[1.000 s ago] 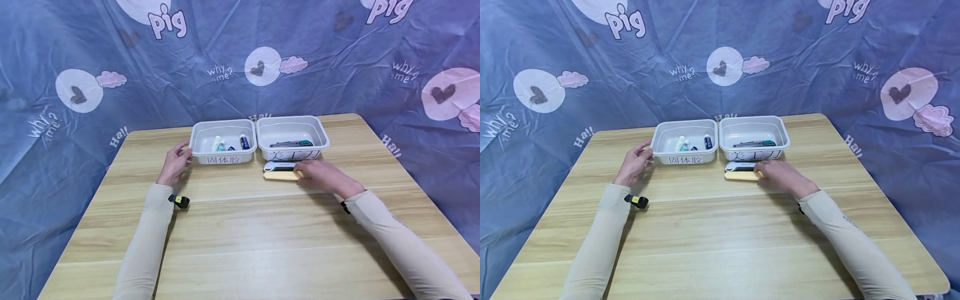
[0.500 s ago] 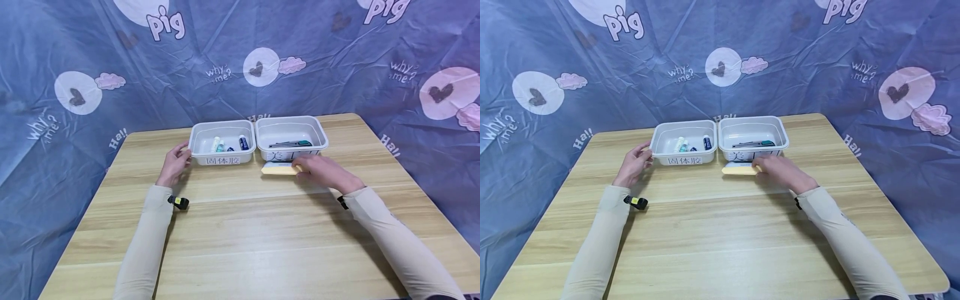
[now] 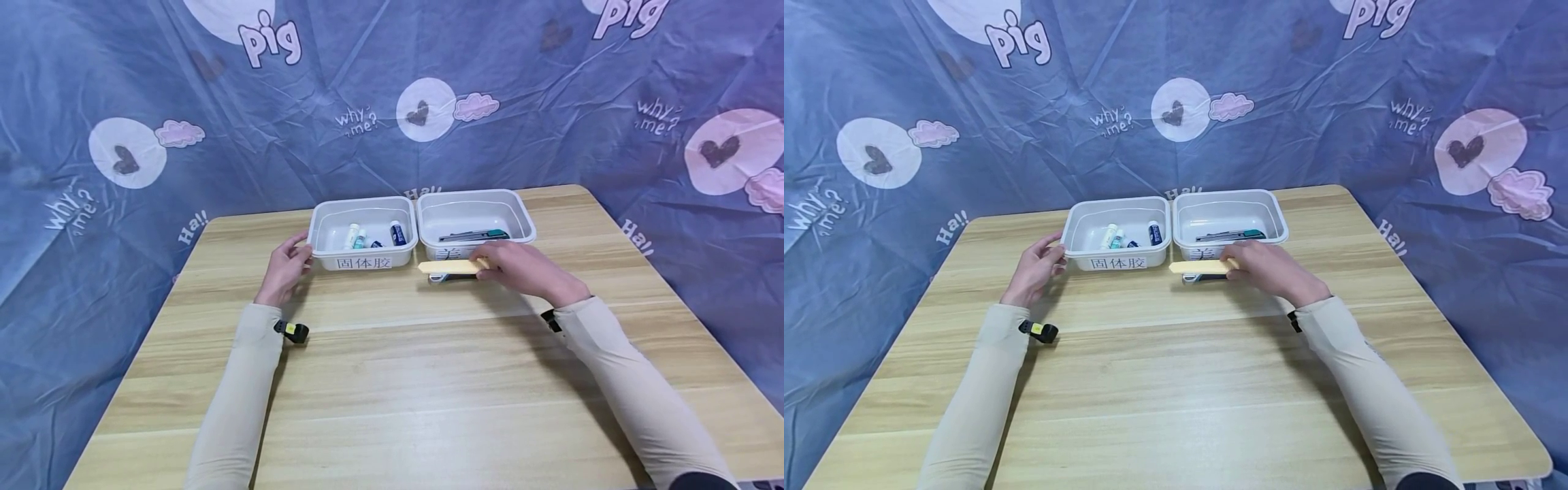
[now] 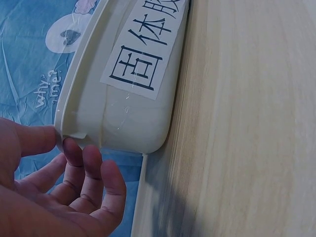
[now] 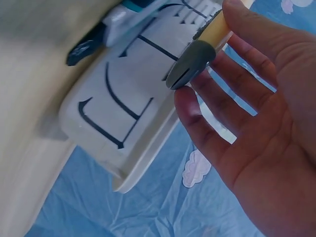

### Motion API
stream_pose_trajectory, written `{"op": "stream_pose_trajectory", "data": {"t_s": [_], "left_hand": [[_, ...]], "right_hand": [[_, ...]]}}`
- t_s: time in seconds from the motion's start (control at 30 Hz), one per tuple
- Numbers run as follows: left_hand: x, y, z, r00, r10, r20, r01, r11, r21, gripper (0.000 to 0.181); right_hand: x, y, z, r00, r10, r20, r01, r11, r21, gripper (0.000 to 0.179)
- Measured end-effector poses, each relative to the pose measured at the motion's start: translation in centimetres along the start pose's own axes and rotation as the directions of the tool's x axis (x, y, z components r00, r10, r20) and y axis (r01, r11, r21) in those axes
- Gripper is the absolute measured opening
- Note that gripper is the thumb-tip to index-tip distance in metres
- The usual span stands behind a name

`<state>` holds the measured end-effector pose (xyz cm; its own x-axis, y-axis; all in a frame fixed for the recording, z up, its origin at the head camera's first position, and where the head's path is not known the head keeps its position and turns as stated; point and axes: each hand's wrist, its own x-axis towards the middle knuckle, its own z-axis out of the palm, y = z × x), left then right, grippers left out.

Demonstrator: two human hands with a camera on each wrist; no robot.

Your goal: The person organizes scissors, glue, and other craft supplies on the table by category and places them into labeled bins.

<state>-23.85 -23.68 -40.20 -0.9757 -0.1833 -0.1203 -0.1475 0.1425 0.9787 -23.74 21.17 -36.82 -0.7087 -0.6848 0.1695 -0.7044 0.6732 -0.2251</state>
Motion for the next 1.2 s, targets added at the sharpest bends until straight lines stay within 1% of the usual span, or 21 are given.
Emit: {"op": "stream_pose_trajectory", "data": {"t_s": [0.2, 0.37, 0.47, 0.7, 0.87, 0.97, 1.1, 1.2], "left_hand": [[-0.1, 0.0, 0.0, 1.000, 0.002, -0.004, -0.002, 1.000, -0.004, 0.047], [0.0, -0.1, 0.0, 1.000, 0.001, -0.005, -0.001, 1.000, 0.006, 0.046], [0.0, -0.1, 0.0, 1.000, -0.003, -0.008, 0.003, 1.000, 0.009, 0.046], [0.0, -0.1, -0.1, 1.000, -0.001, -0.002, 0.001, 1.000, 0.010, 0.046], [-0.2, -0.1, -0.3, 1.000, -0.004, -0.012, 0.004, 1.000, 0.018, 0.046], [-0.3, 0.0, -0.3, 1.000, -0.003, -0.013, 0.004, 1.000, 0.016, 0.046], [-0.2, 0.0, -0.1, 1.000, 0.000, -0.005, 0.000, 1.000, 0.009, 0.046], [-0.2, 0.1, 0.0, 1.000, 0.002, -0.003, -0.002, 1.000, 0.012, 0.046]], "right_hand": [[0.6, -0.5, -0.9, 0.999, 0.046, -0.020, -0.045, 0.999, 0.027, 0.026], [0.8, -0.3, -1.6, 0.995, 0.086, -0.057, -0.084, 0.996, 0.040, 0.027], [0.7, 0.1, -2.0, 0.990, 0.111, -0.082, -0.107, 0.993, 0.043, 0.028], [0.3, 1.5, -2.7, 0.982, 0.121, -0.143, -0.117, 0.993, 0.033, 0.027], [0.0, 2.3, -3.1, 0.976, 0.154, -0.152, -0.147, 0.988, 0.055, 0.027], [-0.2, 2.8, -3.2, 0.969, 0.184, -0.164, -0.176, 0.982, 0.065, 0.027], [-0.5, 3.6, -3.0, 0.954, 0.227, -0.195, -0.217, 0.974, 0.071, 0.027], [-0.6, 4.0, -2.8, 0.947, 0.242, -0.212, -0.231, 0.970, 0.075, 0.027]]}}
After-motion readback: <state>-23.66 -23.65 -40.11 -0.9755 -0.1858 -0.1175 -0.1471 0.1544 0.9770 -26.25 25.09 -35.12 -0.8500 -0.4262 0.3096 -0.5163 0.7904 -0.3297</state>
